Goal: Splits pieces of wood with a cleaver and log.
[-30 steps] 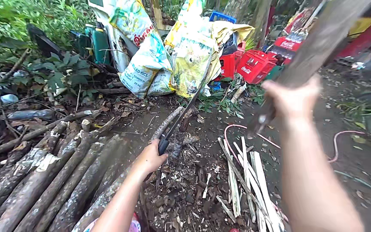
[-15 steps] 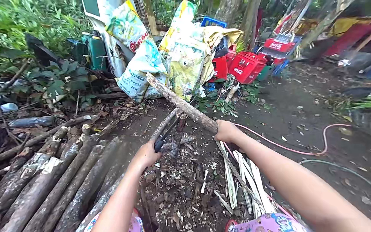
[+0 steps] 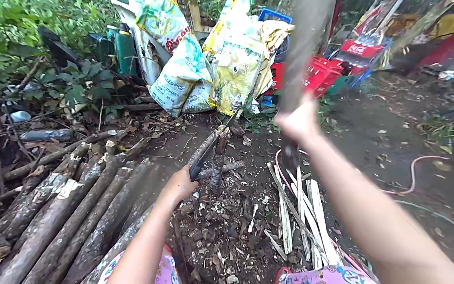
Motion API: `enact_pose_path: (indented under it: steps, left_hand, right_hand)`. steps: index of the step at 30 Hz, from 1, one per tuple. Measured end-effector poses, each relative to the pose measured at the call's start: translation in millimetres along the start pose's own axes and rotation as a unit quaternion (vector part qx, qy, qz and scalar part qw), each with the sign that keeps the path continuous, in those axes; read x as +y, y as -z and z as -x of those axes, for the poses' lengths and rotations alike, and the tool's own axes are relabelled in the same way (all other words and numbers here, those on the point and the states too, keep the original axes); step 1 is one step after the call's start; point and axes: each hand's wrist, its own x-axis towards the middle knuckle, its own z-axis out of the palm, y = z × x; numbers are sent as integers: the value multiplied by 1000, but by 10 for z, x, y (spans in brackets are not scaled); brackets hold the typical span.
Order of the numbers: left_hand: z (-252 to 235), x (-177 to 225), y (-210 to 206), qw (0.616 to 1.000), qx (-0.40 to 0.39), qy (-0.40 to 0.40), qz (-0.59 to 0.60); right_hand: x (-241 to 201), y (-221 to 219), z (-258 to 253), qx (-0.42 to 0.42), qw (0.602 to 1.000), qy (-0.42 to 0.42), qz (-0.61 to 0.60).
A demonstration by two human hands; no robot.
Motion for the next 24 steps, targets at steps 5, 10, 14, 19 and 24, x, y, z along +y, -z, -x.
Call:
enact_pose_path:
  steps: [5,10,14,19,24]
  left_hand:
    - [93,38,-102,999,-32,28,-29]
    - [169,-113,-191,998,-29,41,-27]
    - [186,-153,-233,998,-26,52,-35]
    - [123,-113,-283,998,-18,58,-29]
    - [-3,-80,-411,997,-15,66,-24]
  right_hand:
    - [831,-950,327,-362,886,-151,248]
    - [667,-878,345,-340,921,-165,99]
    - [305,-431,66,-203,976,-83,-9]
    - [-412,343,-457,68,977,103,-172]
    - [-121,-179,-236,70,987,77,-119]
